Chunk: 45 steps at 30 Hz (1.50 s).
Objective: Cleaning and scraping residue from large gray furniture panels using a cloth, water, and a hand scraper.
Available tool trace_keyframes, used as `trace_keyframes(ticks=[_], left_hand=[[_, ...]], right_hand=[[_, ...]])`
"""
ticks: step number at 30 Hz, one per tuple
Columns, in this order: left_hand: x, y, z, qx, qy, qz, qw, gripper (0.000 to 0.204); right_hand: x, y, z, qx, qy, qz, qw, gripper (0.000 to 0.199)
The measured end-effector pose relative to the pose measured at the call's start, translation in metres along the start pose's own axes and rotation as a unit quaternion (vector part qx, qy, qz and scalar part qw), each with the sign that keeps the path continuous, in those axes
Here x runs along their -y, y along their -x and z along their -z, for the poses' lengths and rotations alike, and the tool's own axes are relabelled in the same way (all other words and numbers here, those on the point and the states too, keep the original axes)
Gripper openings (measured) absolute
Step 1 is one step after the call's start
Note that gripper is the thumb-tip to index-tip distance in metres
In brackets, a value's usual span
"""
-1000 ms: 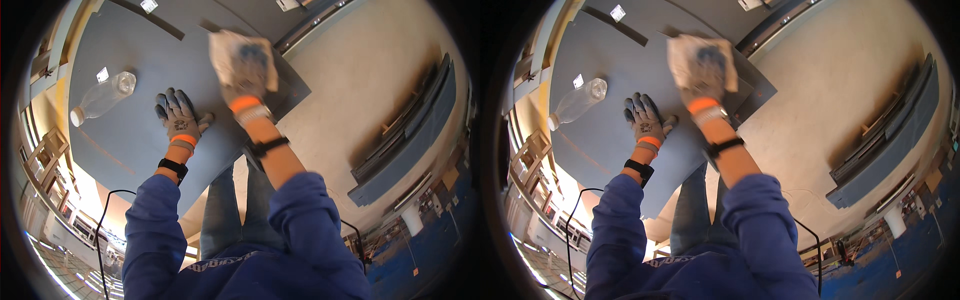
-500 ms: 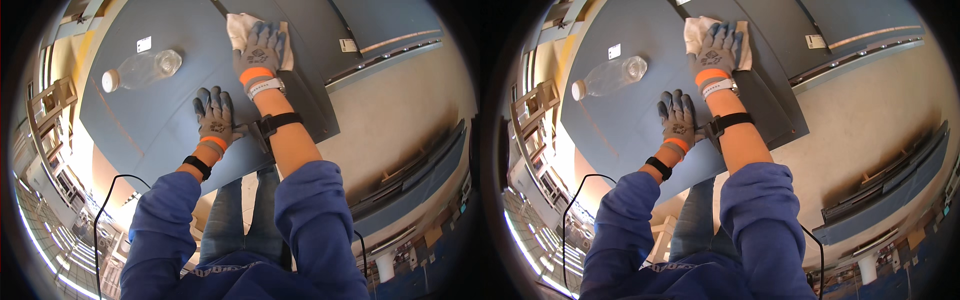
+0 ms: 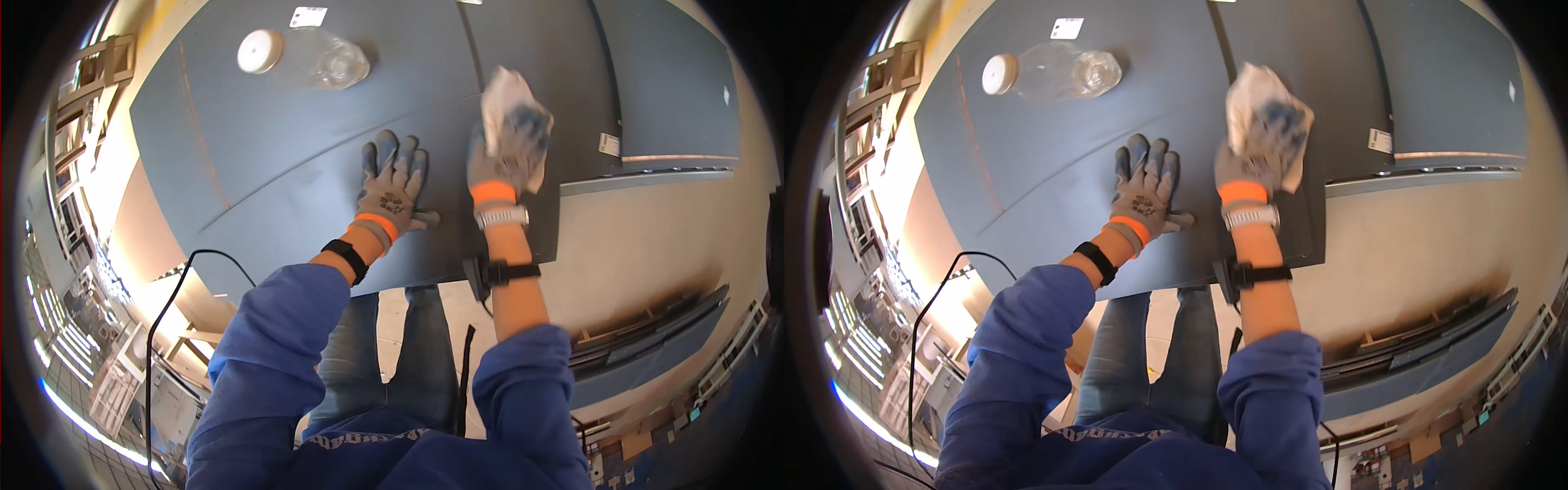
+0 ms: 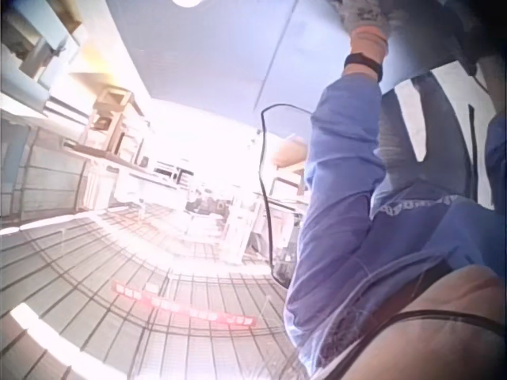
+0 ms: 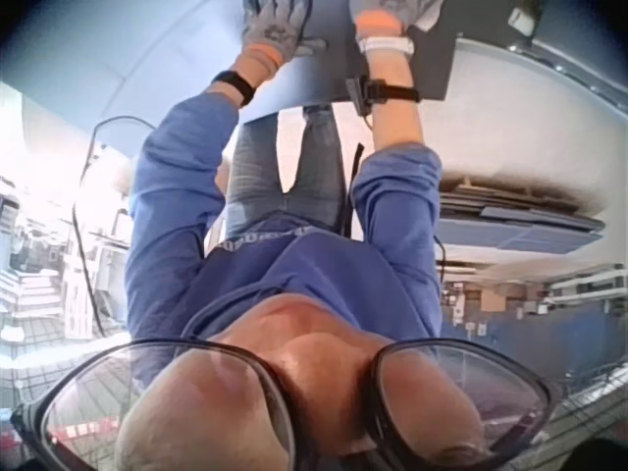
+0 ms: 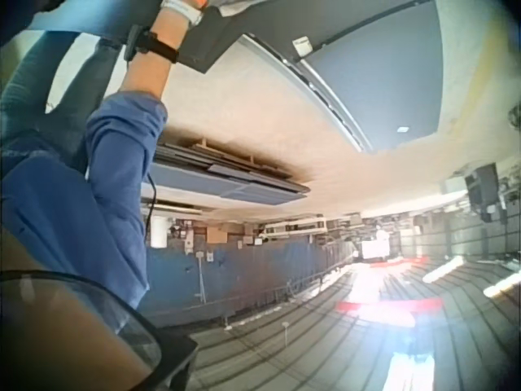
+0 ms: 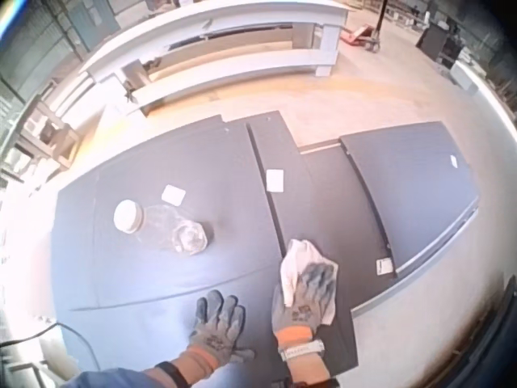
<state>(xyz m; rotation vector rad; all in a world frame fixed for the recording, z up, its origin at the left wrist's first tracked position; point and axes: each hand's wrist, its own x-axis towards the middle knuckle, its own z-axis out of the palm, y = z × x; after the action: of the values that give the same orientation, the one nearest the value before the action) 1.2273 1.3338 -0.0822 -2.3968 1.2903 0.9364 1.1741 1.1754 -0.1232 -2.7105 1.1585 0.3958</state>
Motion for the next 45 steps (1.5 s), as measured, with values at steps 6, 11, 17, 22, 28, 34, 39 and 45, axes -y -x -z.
trace_keyframes(ticks=[6,11,17,22,28,34,39,45], left_hand=[[-0.003,-0.009,-0.003,0.141,0.039,-0.018,0.989,0.083],[0.009,0.002,-0.022,-0.055,0.084,-0.053,0.994,0.085],[0.040,0.032,-0.033,-0.215,0.234,0.019,0.948,0.082],[0.182,0.164,-0.150,-0.316,0.166,0.384,0.852,0.084],[0.318,0.358,-0.269,-0.101,0.461,0.562,0.679,0.078],[0.304,0.352,-0.335,-0.129,0.633,0.499,0.578,0.080],[0.311,0.343,-0.327,-0.099,0.571,0.508,0.638,0.054],[0.324,0.350,-0.342,-0.120,0.655,0.451,0.594,0.018]], right_hand=[[0.064,0.007,-0.008,0.026,-0.041,0.340,0.939,0.069],[0.027,-0.024,-0.004,-0.046,0.057,0.263,0.962,0.057],[0.056,-0.010,-0.027,-0.099,0.084,0.213,0.968,0.054],[0.218,0.106,-0.027,0.230,-0.007,0.371,0.900,0.056],[0.163,0.092,-0.068,-0.053,0.146,0.256,0.954,0.057],[0.169,0.080,-0.035,-0.121,0.035,0.169,0.977,0.041],[0.341,0.199,-0.108,-0.055,0.065,0.383,0.920,0.065],[0.425,0.266,-0.115,0.137,-0.050,0.519,0.842,0.054]])
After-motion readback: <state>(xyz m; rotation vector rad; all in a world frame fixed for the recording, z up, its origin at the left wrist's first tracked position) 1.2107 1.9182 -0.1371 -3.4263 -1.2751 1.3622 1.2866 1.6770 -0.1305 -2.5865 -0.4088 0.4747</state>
